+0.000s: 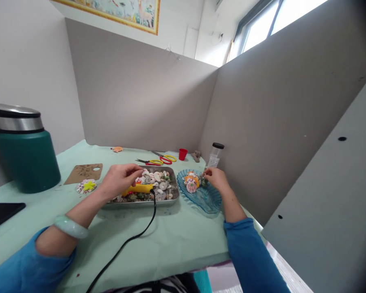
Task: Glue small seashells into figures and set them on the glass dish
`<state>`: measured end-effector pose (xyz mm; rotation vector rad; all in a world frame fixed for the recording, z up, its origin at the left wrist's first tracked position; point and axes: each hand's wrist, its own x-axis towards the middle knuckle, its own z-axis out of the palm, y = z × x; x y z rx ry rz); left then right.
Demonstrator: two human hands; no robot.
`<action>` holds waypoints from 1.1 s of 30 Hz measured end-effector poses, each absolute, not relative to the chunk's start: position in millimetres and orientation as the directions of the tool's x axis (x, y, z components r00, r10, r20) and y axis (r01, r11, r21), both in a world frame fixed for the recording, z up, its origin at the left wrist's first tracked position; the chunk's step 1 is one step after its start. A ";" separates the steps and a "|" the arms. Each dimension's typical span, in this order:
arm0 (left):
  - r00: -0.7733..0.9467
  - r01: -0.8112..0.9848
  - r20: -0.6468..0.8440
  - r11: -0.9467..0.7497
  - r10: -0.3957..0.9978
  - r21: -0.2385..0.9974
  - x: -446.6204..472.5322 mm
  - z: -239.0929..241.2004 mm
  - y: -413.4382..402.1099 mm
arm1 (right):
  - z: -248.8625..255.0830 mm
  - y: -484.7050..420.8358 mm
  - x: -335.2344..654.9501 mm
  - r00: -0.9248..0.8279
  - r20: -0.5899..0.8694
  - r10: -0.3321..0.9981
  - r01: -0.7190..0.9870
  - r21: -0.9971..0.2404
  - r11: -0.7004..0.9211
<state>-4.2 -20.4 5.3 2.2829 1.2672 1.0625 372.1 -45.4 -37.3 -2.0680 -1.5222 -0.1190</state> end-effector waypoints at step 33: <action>0.334 0.638 0.400 -0.517 0.854 0.571 -7.2 7.9 -20.0 | -50.2 -34.5 386.3 0.380 0.304 0.874 0.871 -0.436 -0.228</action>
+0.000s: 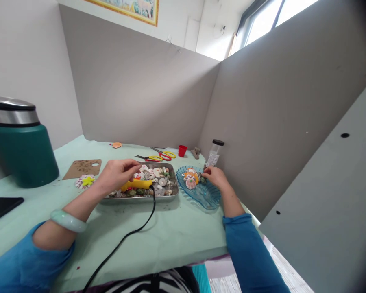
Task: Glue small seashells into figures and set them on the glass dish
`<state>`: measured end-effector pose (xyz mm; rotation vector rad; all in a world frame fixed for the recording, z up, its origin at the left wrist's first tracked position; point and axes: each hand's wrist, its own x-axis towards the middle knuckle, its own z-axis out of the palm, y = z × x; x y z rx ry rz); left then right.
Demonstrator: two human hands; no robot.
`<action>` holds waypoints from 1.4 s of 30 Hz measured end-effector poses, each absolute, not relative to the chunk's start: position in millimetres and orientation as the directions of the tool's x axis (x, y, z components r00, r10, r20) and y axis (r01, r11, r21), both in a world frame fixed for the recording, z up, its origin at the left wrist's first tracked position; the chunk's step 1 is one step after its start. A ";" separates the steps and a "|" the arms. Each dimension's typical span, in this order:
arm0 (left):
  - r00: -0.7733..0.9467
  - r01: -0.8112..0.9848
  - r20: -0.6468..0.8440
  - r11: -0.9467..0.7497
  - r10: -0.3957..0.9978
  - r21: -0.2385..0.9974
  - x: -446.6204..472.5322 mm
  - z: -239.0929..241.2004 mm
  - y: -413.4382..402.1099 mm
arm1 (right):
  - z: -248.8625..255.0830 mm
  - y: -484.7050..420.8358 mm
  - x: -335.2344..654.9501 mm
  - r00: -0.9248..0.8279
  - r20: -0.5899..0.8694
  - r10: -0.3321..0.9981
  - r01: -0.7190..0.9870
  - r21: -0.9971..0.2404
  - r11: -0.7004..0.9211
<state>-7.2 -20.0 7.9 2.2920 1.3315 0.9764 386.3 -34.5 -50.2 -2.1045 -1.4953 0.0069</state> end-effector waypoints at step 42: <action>0.395 0.625 0.458 -0.599 0.796 0.501 -8.7 4.7 -18.1 | -43.6 -37.0 381.3 0.410 0.300 0.861 0.889 -0.344 -0.304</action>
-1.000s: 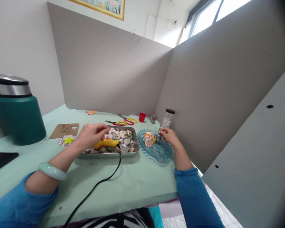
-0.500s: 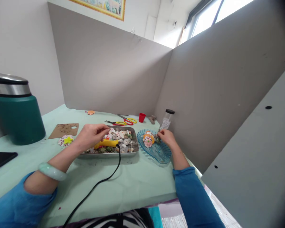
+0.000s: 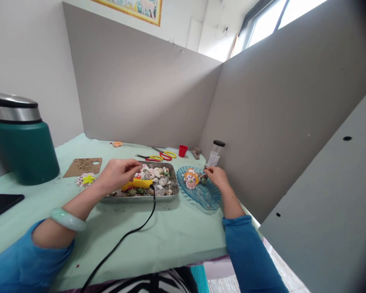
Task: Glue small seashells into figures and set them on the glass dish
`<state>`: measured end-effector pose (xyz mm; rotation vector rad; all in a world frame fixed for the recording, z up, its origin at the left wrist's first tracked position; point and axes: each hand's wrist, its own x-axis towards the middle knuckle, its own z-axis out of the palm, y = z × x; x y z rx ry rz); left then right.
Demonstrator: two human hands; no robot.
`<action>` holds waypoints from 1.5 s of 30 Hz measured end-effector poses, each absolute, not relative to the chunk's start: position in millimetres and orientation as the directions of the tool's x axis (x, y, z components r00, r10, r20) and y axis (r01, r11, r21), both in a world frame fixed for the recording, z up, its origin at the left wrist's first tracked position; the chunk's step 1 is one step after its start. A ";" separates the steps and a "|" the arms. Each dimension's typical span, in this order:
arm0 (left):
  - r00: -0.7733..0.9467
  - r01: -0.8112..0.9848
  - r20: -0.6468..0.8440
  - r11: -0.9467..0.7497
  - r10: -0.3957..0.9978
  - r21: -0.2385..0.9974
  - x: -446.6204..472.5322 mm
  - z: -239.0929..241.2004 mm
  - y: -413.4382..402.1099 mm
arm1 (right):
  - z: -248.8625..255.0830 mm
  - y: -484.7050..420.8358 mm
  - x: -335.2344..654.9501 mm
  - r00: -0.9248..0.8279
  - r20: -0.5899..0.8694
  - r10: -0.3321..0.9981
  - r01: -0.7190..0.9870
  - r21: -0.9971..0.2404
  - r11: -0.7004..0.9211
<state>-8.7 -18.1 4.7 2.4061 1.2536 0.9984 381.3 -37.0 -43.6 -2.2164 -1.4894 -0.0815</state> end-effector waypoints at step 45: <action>0.385 0.634 0.465 -0.595 0.797 0.494 -9.2 4.1 -19.2 | -40.0 -44.4 364.4 0.369 0.296 0.881 0.920 -0.248 -0.302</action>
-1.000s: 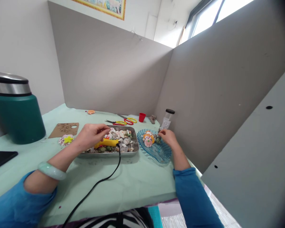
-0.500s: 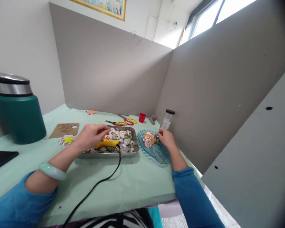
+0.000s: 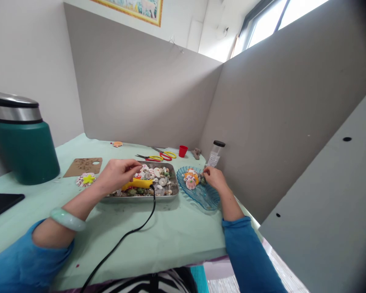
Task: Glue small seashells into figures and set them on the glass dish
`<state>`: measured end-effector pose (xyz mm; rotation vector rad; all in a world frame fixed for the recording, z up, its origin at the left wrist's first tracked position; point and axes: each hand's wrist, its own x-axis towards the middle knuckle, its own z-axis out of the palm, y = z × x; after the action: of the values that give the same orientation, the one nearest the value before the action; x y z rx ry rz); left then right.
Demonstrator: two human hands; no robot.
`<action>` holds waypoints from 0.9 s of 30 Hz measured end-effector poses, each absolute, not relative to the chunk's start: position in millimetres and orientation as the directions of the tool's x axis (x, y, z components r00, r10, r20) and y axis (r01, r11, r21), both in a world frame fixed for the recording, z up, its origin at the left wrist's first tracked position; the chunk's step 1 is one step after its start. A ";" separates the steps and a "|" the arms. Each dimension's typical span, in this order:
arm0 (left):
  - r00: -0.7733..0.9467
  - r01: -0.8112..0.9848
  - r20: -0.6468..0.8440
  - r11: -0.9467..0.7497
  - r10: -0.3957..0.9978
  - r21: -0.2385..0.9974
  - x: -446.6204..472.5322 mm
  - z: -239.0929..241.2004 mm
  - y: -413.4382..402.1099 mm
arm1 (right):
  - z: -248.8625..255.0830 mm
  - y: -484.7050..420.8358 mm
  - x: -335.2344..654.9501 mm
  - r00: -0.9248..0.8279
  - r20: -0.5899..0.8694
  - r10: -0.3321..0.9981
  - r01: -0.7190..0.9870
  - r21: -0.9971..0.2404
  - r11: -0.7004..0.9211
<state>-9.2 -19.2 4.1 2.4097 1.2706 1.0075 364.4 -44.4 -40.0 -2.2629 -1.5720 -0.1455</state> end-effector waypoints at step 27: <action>0.361 0.642 0.450 -0.568 0.817 0.516 -12.4 6.7 -18.1 | -29.1 -51.7 363.5 0.402 0.361 0.841 0.906 -0.289 -0.309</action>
<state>-12.4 -18.1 6.7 2.3729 1.3019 1.0061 363.5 -51.7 -29.1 -2.2212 -1.4937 -0.1962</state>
